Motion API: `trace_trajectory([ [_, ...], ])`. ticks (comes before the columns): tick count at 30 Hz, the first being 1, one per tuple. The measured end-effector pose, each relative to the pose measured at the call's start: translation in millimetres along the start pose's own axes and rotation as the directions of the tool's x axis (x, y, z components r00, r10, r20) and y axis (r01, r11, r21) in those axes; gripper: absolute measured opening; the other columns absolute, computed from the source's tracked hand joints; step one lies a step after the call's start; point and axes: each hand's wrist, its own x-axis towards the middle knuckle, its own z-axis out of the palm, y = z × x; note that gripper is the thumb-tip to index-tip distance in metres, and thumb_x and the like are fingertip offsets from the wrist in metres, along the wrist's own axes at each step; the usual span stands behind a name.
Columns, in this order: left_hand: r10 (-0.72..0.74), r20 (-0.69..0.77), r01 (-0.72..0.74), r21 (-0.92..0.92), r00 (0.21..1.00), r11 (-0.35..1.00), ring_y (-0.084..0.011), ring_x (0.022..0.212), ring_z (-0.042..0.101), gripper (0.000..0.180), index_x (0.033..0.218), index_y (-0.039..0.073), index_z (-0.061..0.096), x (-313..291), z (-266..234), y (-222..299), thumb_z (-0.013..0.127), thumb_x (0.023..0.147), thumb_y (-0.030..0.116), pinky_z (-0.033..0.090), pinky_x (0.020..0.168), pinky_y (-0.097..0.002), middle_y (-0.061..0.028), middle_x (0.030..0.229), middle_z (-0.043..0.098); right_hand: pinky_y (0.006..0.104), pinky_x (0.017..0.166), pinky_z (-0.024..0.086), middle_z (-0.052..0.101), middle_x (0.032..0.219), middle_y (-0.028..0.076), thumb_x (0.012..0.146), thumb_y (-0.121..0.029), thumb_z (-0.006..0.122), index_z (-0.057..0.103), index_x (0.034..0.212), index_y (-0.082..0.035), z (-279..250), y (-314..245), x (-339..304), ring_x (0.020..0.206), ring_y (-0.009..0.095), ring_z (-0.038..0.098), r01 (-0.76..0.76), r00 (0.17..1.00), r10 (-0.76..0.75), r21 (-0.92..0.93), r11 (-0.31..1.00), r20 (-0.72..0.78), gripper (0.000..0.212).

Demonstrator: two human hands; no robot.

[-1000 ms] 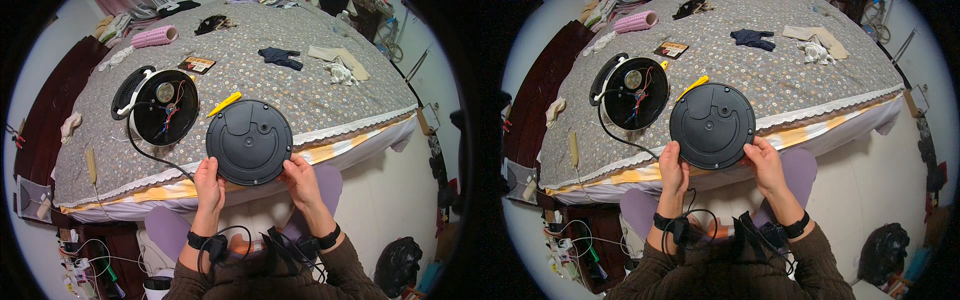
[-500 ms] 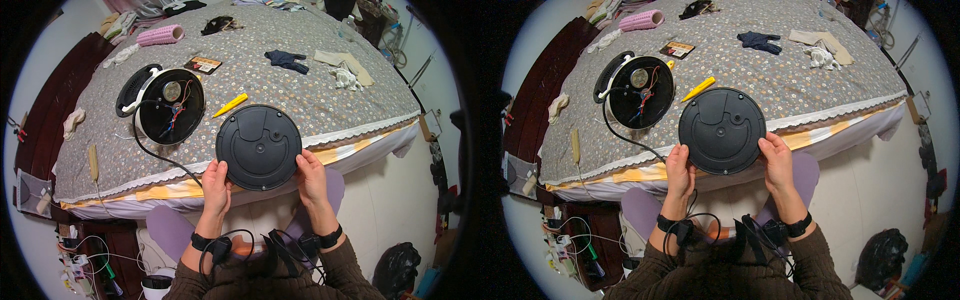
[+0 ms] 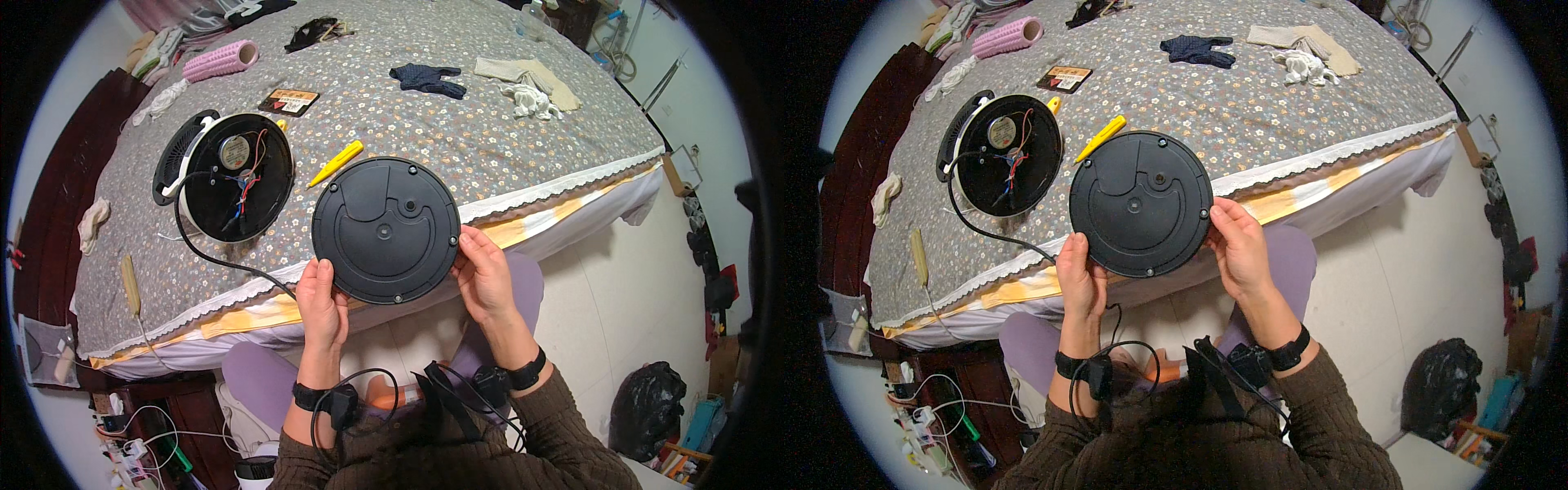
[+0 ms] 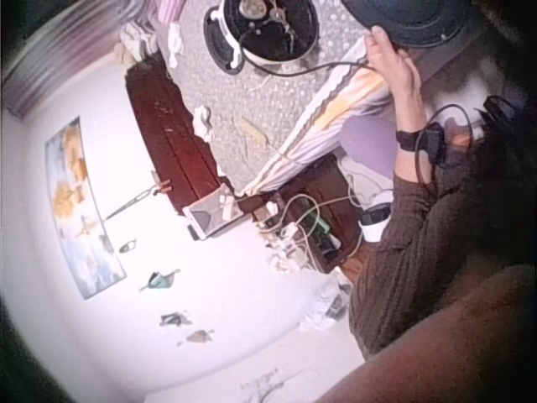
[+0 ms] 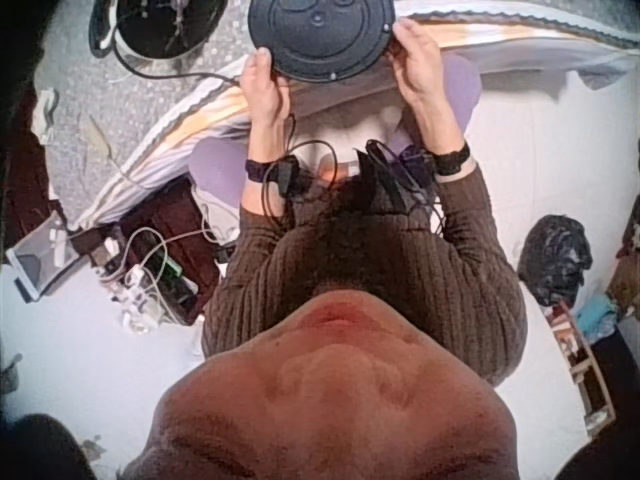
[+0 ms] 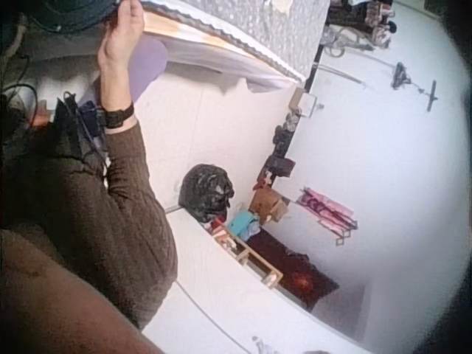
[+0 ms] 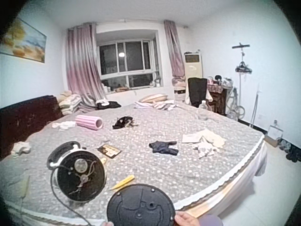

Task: The person reassembles a small white and black appliance by aligning and seating a black circular base cover over the internal wiring and motor. They then use a yellow plastic pry tool to press and secure the cover into place.

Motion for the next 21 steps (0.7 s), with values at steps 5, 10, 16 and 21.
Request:
trace_trajectory([
  [5, 0.002, -0.007, -0.002, -0.003, 1.0, 1.0, -0.0165, 0.101, 0.068, 0.022, 0.118, 0.0, 0.059, 0.0, 1.6, -0.4, 0.055, 0.106, 0.018, 0.057, 0.089, -0.0321, -0.0104, 0.115, 0.069, 0.0262, 0.073, 0.049, 0.07, 0.105, 0.001, 0.103, -0.019, 0.058, 0.06, 0.122, -0.005, -0.7, 0.2, 1.2, 0.088, 0.01, 0.065, -0.014, 1.0, 0.013, 0.03, 0.999, 0.022, 0.024],
  [10, -0.011, -0.006, 0.011, -0.025, 1.0, 1.0, -0.0168, 0.101, 0.068, 0.023, 0.119, 0.0, 0.059, -0.6, 1.4, -0.8, 0.056, 0.105, 0.018, 0.058, 0.089, -0.0321, -0.0106, 0.116, 0.069, 0.0301, 0.08, 0.053, 0.07, 0.108, 0.003, 0.103, -0.018, 0.059, 0.059, 0.124, -0.005, -5.2, 2.5, 2.5, 0.094, 0.013, 0.066, -0.045, 0.999, 0.044, 0.058, 0.997, 0.02, 0.025],
  [16, -0.026, -0.004, 0.026, -0.029, 1.0, 0.999, -0.0162, 0.099, 0.068, 0.022, 0.117, 0.001, 0.059, -1.0, 0.3, -0.9, 0.056, 0.105, 0.019, 0.058, 0.087, -0.0317, -0.0097, 0.114, 0.069, 0.0327, 0.085, 0.054, 0.07, 0.109, 0.004, 0.103, -0.019, 0.057, 0.059, 0.125, -0.005, -6.6, 5.8, 1.1, 0.096, 0.015, 0.066, -0.013, 0.999, 0.01, 0.062, 0.998, 0.054, 0.026],
  [21, -0.039, -0.002, 0.039, -0.052, 0.999, 0.998, -0.0155, 0.098, 0.068, 0.021, 0.116, 0.001, 0.059, -2.4, -0.7, -1.4, 0.056, 0.106, 0.019, 0.058, 0.087, -0.0314, -0.0091, 0.112, 0.07, 0.0336, 0.086, 0.054, 0.07, 0.11, 0.005, 0.103, -0.019, 0.057, 0.059, 0.125, -0.005, -7.8, 5.5, 0.8, 0.096, 0.015, 0.066, -0.032, 0.999, 0.031, 0.026, 0.999, 0.02, 0.026],
])
